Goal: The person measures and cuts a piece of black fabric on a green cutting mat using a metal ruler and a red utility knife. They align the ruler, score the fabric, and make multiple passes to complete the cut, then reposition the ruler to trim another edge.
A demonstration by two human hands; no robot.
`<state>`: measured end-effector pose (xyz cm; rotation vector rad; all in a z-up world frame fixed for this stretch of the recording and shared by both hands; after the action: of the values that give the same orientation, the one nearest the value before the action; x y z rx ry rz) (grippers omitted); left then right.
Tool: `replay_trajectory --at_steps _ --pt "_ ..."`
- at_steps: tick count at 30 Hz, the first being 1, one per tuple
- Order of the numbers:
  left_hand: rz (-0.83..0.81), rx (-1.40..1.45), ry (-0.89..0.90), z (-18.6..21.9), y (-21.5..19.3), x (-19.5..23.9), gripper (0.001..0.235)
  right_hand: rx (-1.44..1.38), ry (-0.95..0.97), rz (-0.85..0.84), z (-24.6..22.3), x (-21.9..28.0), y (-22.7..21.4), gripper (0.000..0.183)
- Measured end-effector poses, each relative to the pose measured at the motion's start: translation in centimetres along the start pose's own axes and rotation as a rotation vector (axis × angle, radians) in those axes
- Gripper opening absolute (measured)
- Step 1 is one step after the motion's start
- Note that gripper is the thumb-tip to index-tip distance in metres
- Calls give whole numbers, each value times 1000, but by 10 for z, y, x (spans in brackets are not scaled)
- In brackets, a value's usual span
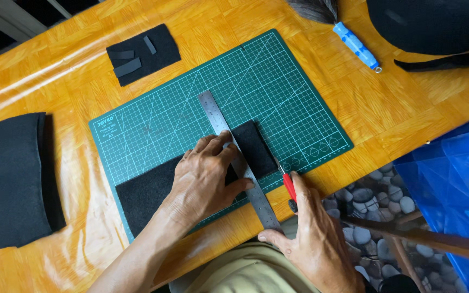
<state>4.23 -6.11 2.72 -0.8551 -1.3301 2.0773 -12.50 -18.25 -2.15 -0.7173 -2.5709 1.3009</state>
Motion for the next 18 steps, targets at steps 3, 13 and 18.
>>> replay_trajectory --at_steps 3,13,18 --pt "1 -27 -1 -2 3 2 58 -6 -20 17 -2 0 -1 136" --pt "-28 28 -61 -5 5 1 40 11 -14 32 1 0 -2 137" --pt "-44 9 -99 -9 11 1 59 -72 -269 163 -30 -15 -26 65"
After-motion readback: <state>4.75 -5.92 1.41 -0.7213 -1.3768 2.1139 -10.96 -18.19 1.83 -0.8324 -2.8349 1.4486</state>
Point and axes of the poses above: each hand's wrist, its own x-axis away from the middle knuckle, its own y-axis out of the palm, z = x × y, the point moved 7 cm from there along -x, towards the middle knuckle, and after that the axes turned 12 degrees about z, right-handed, at the moved point
